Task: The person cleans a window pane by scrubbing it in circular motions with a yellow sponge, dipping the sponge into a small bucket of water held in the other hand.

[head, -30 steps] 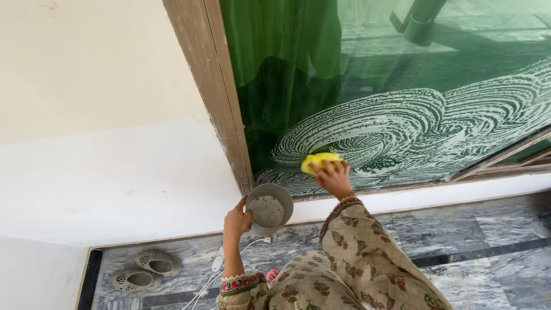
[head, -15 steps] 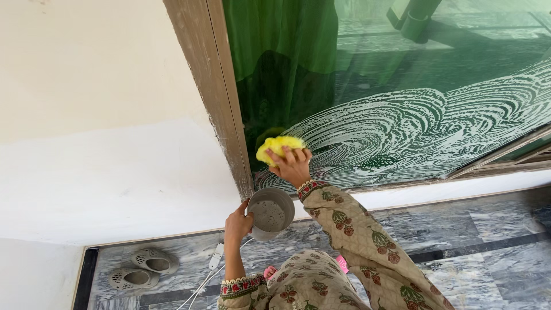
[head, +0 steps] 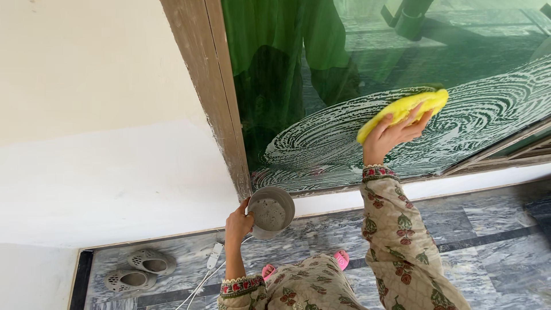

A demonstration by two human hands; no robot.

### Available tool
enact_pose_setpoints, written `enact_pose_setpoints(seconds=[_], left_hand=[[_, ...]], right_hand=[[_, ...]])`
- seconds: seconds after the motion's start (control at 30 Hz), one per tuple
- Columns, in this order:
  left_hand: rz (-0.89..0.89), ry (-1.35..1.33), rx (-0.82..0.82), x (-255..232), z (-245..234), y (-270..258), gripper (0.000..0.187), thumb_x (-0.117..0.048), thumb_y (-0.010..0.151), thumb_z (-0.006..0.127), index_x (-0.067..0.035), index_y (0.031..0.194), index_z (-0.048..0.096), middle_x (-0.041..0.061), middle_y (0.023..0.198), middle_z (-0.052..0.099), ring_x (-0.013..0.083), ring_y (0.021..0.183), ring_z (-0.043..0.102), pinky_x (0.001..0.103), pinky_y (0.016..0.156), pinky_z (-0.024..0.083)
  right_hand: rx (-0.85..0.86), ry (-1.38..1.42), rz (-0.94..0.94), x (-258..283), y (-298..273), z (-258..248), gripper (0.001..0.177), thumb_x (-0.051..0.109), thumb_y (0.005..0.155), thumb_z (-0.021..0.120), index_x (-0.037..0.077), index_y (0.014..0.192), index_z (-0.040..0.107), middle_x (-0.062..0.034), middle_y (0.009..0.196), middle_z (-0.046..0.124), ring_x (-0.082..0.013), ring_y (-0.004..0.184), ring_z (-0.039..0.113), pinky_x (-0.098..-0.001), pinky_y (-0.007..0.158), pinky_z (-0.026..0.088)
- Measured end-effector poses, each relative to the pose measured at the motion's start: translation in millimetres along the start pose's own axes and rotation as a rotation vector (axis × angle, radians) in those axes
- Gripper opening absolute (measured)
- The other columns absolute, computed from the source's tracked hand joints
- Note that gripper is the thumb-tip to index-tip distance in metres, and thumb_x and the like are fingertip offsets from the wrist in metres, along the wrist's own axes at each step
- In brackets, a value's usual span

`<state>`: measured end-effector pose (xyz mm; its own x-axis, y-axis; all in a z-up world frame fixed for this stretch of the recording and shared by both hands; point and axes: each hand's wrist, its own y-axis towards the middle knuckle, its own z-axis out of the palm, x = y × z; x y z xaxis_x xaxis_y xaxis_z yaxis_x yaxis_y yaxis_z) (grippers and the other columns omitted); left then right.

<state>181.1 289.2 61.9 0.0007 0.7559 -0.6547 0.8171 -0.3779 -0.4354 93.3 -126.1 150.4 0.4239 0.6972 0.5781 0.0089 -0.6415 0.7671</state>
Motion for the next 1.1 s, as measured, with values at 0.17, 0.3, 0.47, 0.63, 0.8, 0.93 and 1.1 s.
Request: enact_pose_setpoints(seconds=[0.17,0.3,0.47,0.63,0.8,0.93,1.1], left_hand=[[-0.026,0.023,0.028,-4,7,0,0.056,-0.022,0.091,0.053,-0.035,0.145,0.057,0.011,0.058,0.069,0.0244,0.059,0.073,0.041,0.074,0.057],[-0.01,0.098,0.034,4,13,11,0.057,-0.023,0.09,0.053,-0.034,0.146,0.057,0.011,0.057,0.07,0.0243,0.062,0.074,0.04,0.076,0.057],[-0.032,0.12,0.044,11,16,16,0.058,-0.025,0.089,0.053,-0.033,0.147,0.055,0.011,0.057,0.07,0.0242,0.064,0.075,0.04,0.078,0.058],[-0.032,0.103,0.05,8,16,15,0.059,-0.024,0.089,0.053,-0.033,0.147,0.055,0.011,0.058,0.07,0.0245,0.062,0.075,0.04,0.076,0.058],[-0.067,0.046,0.068,5,11,7,0.06,-0.022,0.089,0.054,-0.033,0.148,0.053,0.011,0.059,0.07,0.0238,0.06,0.074,0.039,0.075,0.058],[-0.024,0.018,0.038,8,7,-2,0.058,-0.022,0.089,0.054,-0.032,0.147,0.055,0.012,0.058,0.07,0.0231,0.058,0.073,0.04,0.074,0.057],[-0.052,-0.013,-0.001,17,-7,-13,0.058,-0.022,0.089,0.055,-0.032,0.146,0.056,0.012,0.058,0.07,0.0226,0.057,0.073,0.04,0.073,0.058]], right_hand=[[0.061,0.061,-0.416,80,-88,39,0.06,0.046,0.11,0.045,0.014,0.16,0.035,-0.0289,0.163,0.016,-0.0457,0.145,0.025,-0.0647,0.119,0.026],[0.43,-0.108,-0.814,63,-208,42,0.065,0.053,0.095,0.075,0.044,0.152,0.046,-0.0112,0.145,0.026,-0.0367,0.131,0.031,-0.0661,0.109,0.031],[0.667,-0.203,-0.447,-34,-262,45,0.068,0.038,0.09,0.078,0.035,0.148,0.044,-0.024,0.146,0.032,-0.0454,0.132,0.039,-0.0681,0.11,0.036],[0.407,0.094,0.26,-114,-208,17,0.075,0.033,0.104,0.061,0.012,0.164,0.022,-0.0344,0.166,0.01,-0.0497,0.148,0.027,-0.0592,0.116,0.039],[0.199,0.125,0.208,-96,-97,2,0.066,0.04,0.115,0.046,0.01,0.168,0.02,-0.0234,0.174,0.011,-0.0415,0.154,0.02,-0.0564,0.124,0.03],[0.095,0.172,-0.063,13,-33,3,0.061,0.035,0.117,0.048,0.014,0.169,0.025,-0.019,0.177,0.007,-0.0391,0.149,0.026,-0.0571,0.125,0.032],[0.183,0.11,-0.612,152,-68,20,0.062,0.039,0.108,0.069,0.022,0.161,0.041,-0.0184,0.17,0.017,-0.0356,0.135,0.03,-0.0568,0.109,0.031]])
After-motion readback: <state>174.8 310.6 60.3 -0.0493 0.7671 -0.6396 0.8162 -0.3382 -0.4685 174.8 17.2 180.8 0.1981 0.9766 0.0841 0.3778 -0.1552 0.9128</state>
